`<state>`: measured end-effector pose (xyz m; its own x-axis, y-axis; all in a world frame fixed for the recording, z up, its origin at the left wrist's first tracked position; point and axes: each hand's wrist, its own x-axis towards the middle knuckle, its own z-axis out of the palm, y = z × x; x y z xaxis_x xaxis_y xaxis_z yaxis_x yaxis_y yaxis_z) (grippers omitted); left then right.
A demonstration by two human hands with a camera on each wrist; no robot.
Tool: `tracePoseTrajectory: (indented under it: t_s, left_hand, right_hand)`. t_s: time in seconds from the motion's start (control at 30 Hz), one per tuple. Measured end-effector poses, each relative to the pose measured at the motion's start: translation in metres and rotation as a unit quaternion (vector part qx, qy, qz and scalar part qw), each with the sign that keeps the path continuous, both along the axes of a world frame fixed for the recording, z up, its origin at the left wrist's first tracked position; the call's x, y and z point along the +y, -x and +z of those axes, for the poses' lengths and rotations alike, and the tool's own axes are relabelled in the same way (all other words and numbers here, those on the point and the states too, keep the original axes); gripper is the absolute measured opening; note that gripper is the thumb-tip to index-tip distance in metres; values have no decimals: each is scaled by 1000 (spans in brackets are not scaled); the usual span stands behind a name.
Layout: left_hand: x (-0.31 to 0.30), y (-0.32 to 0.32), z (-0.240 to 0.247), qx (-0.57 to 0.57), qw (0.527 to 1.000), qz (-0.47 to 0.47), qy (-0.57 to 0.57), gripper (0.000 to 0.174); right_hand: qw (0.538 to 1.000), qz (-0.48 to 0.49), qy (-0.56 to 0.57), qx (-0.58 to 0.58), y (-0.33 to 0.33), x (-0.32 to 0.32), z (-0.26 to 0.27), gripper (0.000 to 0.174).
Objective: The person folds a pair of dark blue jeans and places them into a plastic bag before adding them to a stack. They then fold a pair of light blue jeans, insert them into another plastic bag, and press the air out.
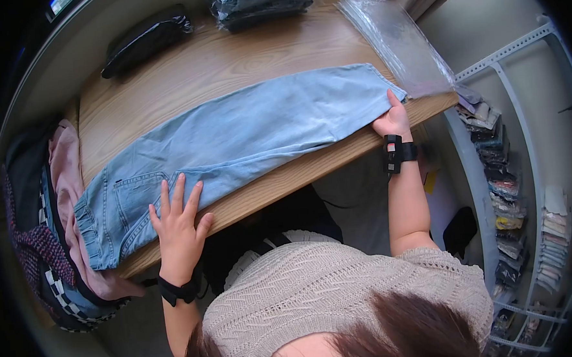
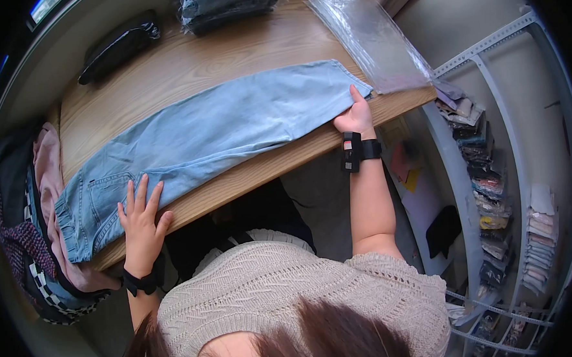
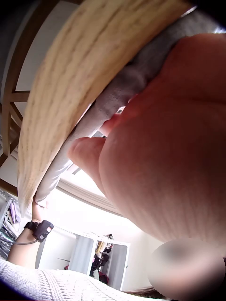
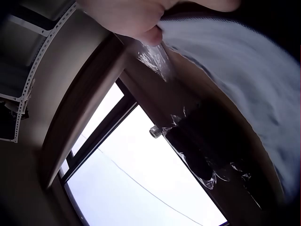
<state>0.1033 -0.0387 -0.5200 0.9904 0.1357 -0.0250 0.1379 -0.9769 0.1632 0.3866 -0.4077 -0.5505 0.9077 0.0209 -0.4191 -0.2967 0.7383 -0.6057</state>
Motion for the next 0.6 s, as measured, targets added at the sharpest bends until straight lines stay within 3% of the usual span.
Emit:
tracePoseTrajectory:
  t_s: [0.17,0.23,0.27,0.33,0.4,0.43,0.5,0.6]
  left_hand:
    - [0,0,0,0,1000,2,6,54]
    - [0,1,0,-5,1000,-1,6,54]
    - [0,1,-1,-5,1000,-2,5,54]
    - [1,1,-3,-12,1000,-7,-8,53]
    - [1,1,-3,-13,1000,-7,-7,53]
    - [1,1,-3,-13,1000,-5,-7,53]
    - [1,2,-4,-12,1000,-6,-9,54]
    - [1,2,-2,-9,1000,-3,-6,54]
  right_hand:
    - [992,72,35,-101,27,22,28,45]
    - [950,128,209,-195,43,38,39,44]
    - [911,125,317,-231,49,49,35,44]
    - [779,251,522,-239,73,78,58,45]
    - [570,210,647,-460,77,97,25,52]
    - [550,292,659,-421,89,110,34,59]
    - [442,388,713,-382,98,127,22,60]
    - [400,361,749,-386,107,137,15,59]
